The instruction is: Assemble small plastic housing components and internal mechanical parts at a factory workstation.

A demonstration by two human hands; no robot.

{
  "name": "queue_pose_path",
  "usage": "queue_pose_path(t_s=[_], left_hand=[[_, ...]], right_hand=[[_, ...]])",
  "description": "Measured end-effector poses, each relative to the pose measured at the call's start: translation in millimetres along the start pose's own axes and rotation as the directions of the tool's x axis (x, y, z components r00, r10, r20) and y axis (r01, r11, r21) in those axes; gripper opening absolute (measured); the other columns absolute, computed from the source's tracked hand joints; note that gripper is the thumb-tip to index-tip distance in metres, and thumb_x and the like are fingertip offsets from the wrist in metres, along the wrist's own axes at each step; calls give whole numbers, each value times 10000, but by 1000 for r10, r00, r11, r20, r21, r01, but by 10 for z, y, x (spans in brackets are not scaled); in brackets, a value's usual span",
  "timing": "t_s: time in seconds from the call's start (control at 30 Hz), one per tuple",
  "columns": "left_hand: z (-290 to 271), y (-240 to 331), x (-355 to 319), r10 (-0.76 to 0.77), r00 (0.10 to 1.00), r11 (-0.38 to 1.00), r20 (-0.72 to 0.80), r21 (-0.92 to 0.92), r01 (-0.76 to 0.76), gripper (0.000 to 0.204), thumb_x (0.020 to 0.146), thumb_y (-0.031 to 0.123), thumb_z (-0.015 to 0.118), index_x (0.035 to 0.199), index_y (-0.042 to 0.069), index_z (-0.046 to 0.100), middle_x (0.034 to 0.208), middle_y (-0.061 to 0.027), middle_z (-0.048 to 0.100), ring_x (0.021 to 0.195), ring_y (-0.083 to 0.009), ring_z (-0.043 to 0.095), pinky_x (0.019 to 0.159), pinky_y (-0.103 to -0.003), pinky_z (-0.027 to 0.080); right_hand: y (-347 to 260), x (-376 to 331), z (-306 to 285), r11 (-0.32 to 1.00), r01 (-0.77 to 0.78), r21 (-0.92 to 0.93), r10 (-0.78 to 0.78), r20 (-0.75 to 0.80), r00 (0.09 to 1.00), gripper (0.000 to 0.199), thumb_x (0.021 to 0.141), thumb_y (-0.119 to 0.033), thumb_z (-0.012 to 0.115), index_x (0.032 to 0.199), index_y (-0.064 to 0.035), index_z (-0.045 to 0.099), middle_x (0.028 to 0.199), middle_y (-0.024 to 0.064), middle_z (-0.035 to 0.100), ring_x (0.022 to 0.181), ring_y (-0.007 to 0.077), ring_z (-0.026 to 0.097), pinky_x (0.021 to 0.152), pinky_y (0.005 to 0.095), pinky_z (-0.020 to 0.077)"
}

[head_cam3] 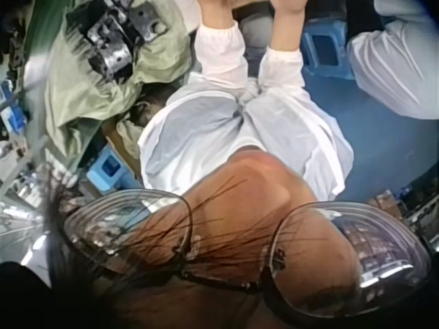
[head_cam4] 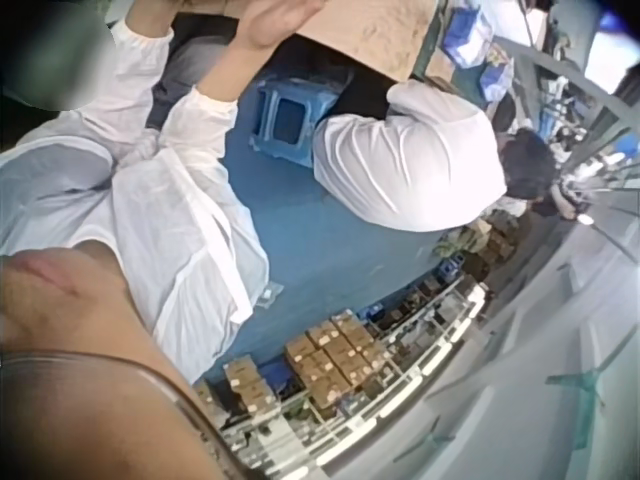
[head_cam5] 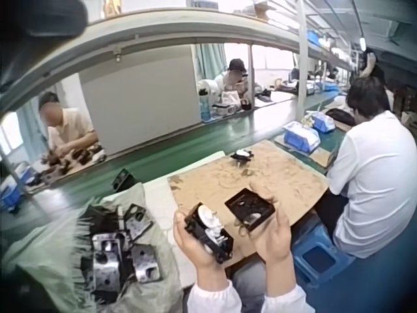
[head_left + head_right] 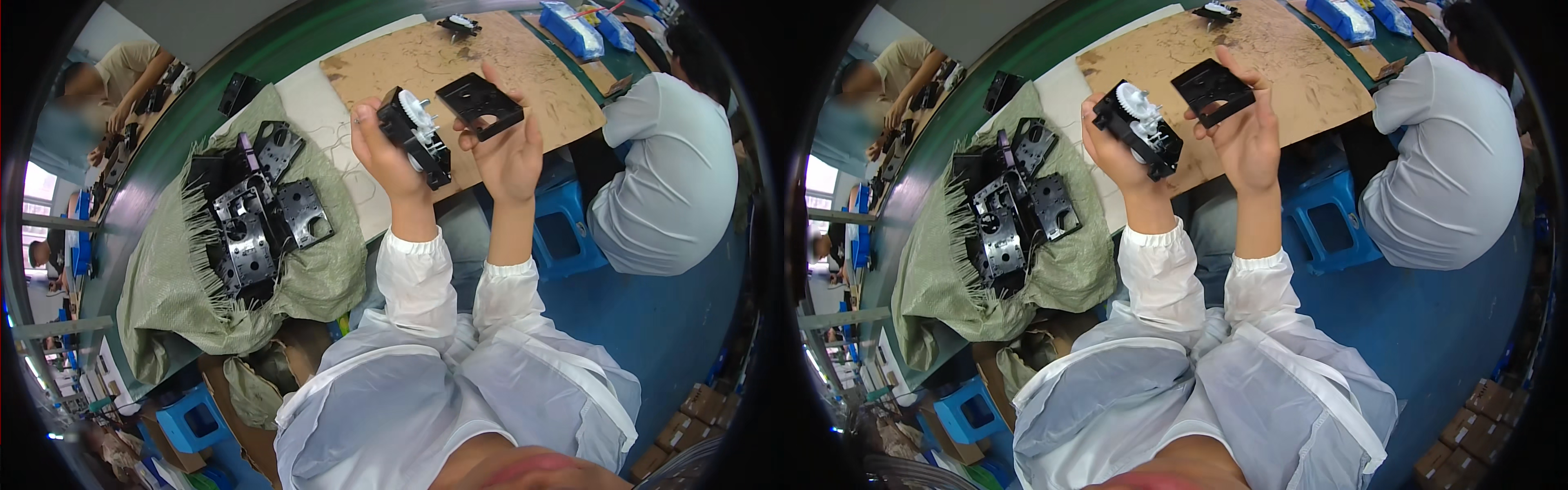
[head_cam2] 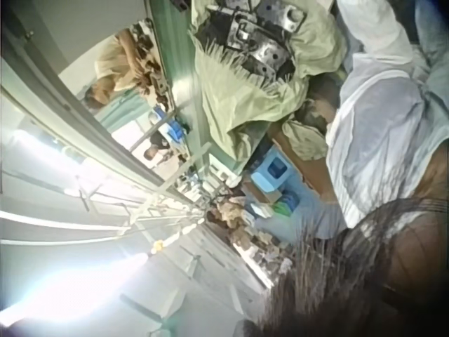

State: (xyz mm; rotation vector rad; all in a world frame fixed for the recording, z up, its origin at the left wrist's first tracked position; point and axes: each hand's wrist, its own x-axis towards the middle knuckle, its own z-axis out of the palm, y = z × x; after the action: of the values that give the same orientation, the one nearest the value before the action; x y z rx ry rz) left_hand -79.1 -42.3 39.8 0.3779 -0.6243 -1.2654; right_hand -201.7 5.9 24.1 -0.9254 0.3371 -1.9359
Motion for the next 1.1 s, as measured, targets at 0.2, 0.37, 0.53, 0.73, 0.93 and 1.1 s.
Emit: queue_pose_path(t_s=[0.2, 0.37, 0.53, 0.73, 0.93, 1.1], left_hand=[[-132, 96, 79, -41, 998, 997, -44, -67, 38, 310, 1027, 323, 423, 975, 46, 554, 830, -71, 616, 717, -158, 617, 639, -297, 527], [-170, 199, 80, -67, 995, 998, -68, 2, 68, 358, 1019, 315, 405, 966, 22, 602, 833, -95, 655, 713, -195, 642, 652, -324, 541], [-136, 217, 77, -89, 993, 995, -76, 31, 91, 350, 1024, 294, 394, 934, 26, 599, 816, -83, 648, 694, -178, 631, 644, -313, 531], [-88, 234, 37, -103, 993, 982, -62, 155, 111, 292, 1026, 261, 404, 877, 58, 552, 784, -33, 589, 662, -112, 555, 600, -265, 456], [10, 259, -9, -92, 993, 961, -70, 255, 107, 280, 1025, 242, 404, 833, 72, 518, 754, 7, 535, 626, -64, 482, 552, -223, 376], [61, 282, -42, -99, 992, 937, -80, 328, 120, 277, 1018, 236, 414, 840, 50, 516, 757, -6, 540, 616, -65, 469, 544, -229, 373]], right_hand=[[159, -15, 211, 1000, 24, -14, -24, -12, 1000, 564, 873, -403, 526, 1378, -171, 431, 1587, 127, 251, 1143, 309, 554, 753, 321, 505], [111, -52, 165, 998, 16, -65, -9, 105, 994, 755, 771, -371, 535, 1452, -141, 303, 1567, 123, 258, 1243, 231, 489, 905, 367, 477], [121, -64, 139, 974, -105, 203, 89, 88, 992, 844, 793, -377, 574, 1541, -188, 232, 1562, 233, 235, 1254, 272, 480, 872, 377, 481], [135, -56, 219, 985, -75, 152, 86, -67, 994, 682, 888, -300, 429, 1534, -198, 237, 1539, 249, 281, 1255, 285, 489, 883, 385, 499], [178, -70, 264, 953, 20, -302, -16, 15, 1000, 693, 889, -284, 424, 1527, -168, 182, 1494, 223, 356, 1192, 220, 525, 834, 291, 508], [149, -68, 295, 796, 150, -586, -88, 133, 987, 713, 876, -296, 477, 1492, -45, 221, 1486, 200, 371, 1253, 236, 457, 1053, 348, 371]])
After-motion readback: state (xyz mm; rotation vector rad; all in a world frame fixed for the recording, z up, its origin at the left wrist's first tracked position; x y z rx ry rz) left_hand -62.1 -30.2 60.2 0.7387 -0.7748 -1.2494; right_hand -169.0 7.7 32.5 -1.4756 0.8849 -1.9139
